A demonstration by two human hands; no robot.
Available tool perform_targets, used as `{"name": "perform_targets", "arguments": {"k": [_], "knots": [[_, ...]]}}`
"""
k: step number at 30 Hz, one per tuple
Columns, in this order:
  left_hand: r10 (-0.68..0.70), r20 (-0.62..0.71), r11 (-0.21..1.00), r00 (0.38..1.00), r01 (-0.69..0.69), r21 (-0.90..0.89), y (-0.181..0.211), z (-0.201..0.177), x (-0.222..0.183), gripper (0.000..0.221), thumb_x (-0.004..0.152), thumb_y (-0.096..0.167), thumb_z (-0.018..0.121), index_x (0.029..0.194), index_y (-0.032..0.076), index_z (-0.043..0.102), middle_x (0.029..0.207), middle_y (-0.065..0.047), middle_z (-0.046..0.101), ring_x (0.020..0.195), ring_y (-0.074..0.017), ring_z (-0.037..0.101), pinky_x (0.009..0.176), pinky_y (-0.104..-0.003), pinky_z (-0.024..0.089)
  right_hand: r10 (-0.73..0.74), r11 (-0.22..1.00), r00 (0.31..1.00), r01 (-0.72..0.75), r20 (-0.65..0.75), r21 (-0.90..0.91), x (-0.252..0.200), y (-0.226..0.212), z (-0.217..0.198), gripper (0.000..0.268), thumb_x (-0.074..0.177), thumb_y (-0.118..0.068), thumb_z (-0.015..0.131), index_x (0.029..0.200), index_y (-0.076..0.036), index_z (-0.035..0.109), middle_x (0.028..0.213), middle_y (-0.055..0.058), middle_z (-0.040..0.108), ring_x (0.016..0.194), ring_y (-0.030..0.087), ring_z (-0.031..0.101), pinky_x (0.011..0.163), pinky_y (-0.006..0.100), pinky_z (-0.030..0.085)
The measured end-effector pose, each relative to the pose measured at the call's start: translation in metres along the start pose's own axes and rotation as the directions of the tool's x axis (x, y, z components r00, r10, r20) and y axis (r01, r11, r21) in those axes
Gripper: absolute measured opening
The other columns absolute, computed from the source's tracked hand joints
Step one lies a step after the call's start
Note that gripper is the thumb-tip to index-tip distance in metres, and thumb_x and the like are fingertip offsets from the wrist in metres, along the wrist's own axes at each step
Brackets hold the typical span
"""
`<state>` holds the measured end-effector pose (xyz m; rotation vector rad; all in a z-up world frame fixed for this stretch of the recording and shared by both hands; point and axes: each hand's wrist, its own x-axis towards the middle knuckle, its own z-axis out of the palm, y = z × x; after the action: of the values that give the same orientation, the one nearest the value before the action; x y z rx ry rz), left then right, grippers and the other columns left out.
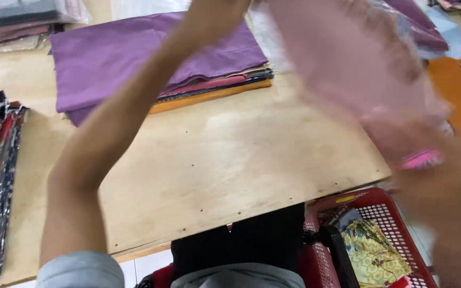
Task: Using a lint roller to remove lint and dust from a piece of patterned fabric on a workbench.
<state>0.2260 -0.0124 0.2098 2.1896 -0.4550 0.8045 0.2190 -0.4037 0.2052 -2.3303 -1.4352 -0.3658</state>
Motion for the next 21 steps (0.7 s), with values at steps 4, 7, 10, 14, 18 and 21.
{"name": "perform_targets", "arguments": {"k": [4, 7, 10, 14, 18, 21], "knots": [[-0.134, 0.012, 0.986, 0.991, 0.135, -0.1, -0.064, 0.027, -0.153, 0.024, 0.078, -0.013, 0.044, 0.076, 0.008, 0.055, 0.07, 0.0, 0.056, 0.069, -0.0097, 0.05, 0.06, -0.029, 0.037, -0.138, 0.984, 0.99, 0.14, -0.024, 0.108, -0.058, -0.043, 0.143, 0.05, 0.084, -0.001, 0.06, 0.131, -0.013, 0.065, 0.122, 0.012, 0.075, 0.097, 0.028, 0.073, 0.084, 0.042, 0.057], [-0.285, 0.075, 0.947, 0.956, 0.293, -0.129, -0.082, 0.024, -0.217, 0.029, 0.073, -0.013, 0.05, 0.078, 0.009, 0.068, 0.076, 0.0, 0.071, 0.072, -0.0089, 0.066, 0.065, -0.025, 0.052, -0.322, 0.94, 0.946, 0.325, -0.046, 0.101, -0.066, -0.09, 0.191, 0.023, 0.091, -0.005, 0.067, 0.114, -0.005, 0.068, 0.11, 0.015, 0.076, 0.098, 0.029, 0.075, 0.083, 0.041, 0.059], [-0.299, 0.099, 0.953, 0.949, 0.302, -0.016, -0.08, 0.001, -0.245, 0.03, 0.073, -0.012, 0.055, 0.082, 0.009, 0.074, 0.079, -0.001, 0.075, 0.073, -0.0125, 0.07, 0.069, -0.027, 0.055, -0.384, 0.921, 0.923, 0.383, -0.007, 0.066, -0.068, -0.122, 0.212, 0.022, 0.091, -0.009, 0.076, 0.111, -0.001, 0.07, 0.11, 0.019, 0.076, 0.102, 0.03, 0.075, 0.086, 0.041, 0.06], [-0.23, 0.071, 0.958, 0.971, 0.212, 0.194, -0.079, -0.028, -0.267, 0.026, 0.08, -0.009, 0.073, 0.079, 0.017, 0.075, 0.083, 0.008, 0.076, 0.079, -0.0094, 0.068, 0.087, -0.03, 0.048, -0.435, 0.899, 0.898, 0.437, 0.065, -0.037, -0.061, -0.154, 0.233, 0.03, 0.091, -0.009, 0.078, 0.119, 0.0, 0.072, 0.11, 0.02, 0.077, 0.097, 0.032, 0.078, 0.083, 0.04, 0.066], [-0.346, 0.056, 0.884, 0.937, 0.306, 0.355, -0.089, -0.053, -0.3, 0.018, 0.087, 0.009, 0.084, 0.087, 0.027, 0.079, 0.099, 0.014, 0.077, 0.102, -0.0148, 0.06, 0.096, -0.041, 0.029, -0.465, 0.883, 0.885, 0.463, -0.01, -0.072, -0.044, -0.201, 0.246, 0.026, 0.09, -0.012, 0.073, 0.112, 0.003, 0.073, 0.107, 0.024, 0.076, 0.097, 0.033, 0.077, 0.08, 0.04, 0.065], [-0.398, 0.043, 0.841, 0.916, 0.346, 0.417, -0.09, -0.07, -0.32, 0.021, 0.083, 0.003, 0.083, 0.089, 0.024, 0.081, 0.1, 0.013, 0.077, 0.104, -0.0158, 0.058, 0.098, -0.041, 0.031, -0.476, 0.879, 0.879, 0.476, 0.023, -0.011, -0.036, -0.235, 0.258, 0.028, 0.091, -0.01, 0.081, 0.114, 0.004, 0.074, 0.104, 0.024, 0.078, 0.091, 0.034, 0.079, 0.079, 0.04, 0.069]]}}
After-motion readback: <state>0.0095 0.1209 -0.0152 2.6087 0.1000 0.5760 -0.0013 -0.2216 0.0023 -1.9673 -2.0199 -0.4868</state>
